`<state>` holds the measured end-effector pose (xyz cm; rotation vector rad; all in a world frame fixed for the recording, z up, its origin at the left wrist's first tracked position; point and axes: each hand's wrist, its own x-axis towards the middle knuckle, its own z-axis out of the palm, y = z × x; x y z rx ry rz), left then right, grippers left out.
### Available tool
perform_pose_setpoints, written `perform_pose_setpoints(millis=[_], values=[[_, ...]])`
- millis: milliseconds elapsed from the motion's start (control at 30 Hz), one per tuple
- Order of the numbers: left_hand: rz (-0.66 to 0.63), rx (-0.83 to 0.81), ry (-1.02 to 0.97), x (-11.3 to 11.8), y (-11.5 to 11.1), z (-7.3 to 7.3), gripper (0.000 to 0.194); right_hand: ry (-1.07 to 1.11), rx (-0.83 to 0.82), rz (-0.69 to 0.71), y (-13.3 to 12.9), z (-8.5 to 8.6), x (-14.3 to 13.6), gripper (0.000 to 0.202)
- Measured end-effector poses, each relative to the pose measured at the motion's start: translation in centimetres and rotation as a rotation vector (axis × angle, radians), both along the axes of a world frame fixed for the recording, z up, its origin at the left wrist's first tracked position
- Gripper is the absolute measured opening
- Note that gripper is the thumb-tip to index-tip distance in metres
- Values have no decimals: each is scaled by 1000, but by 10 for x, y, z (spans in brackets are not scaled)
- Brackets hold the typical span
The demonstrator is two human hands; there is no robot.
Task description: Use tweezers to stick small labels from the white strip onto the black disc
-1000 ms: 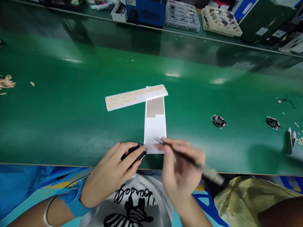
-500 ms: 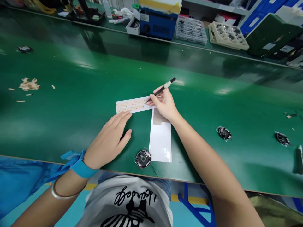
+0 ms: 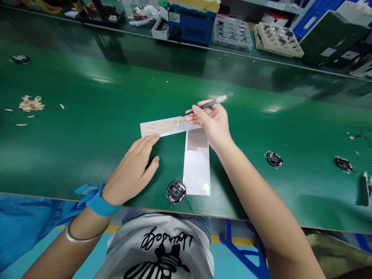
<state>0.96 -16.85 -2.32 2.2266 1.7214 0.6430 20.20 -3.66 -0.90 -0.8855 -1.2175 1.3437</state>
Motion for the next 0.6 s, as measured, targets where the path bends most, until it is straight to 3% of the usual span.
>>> perform_pose_setpoints(millis=[133,233,300,433,600], values=[[-112,-64,-164,5,-31,12,63,-105,24,-260,-85,21,16,22],[-196,-162,-208,15,-56,11,72,-217,8,-449,-153,11,18,18],[-191,-143,-224,22,-64,4,66,-252,-22,-508,-184,-2,15,18],[-107,-73,-272,31,-66,-10,49,-278,-36,-535,-204,-23,5,17],[-39,-65,-316,33,-66,-13,44,-279,-7,-546,-204,-29,0,17]])
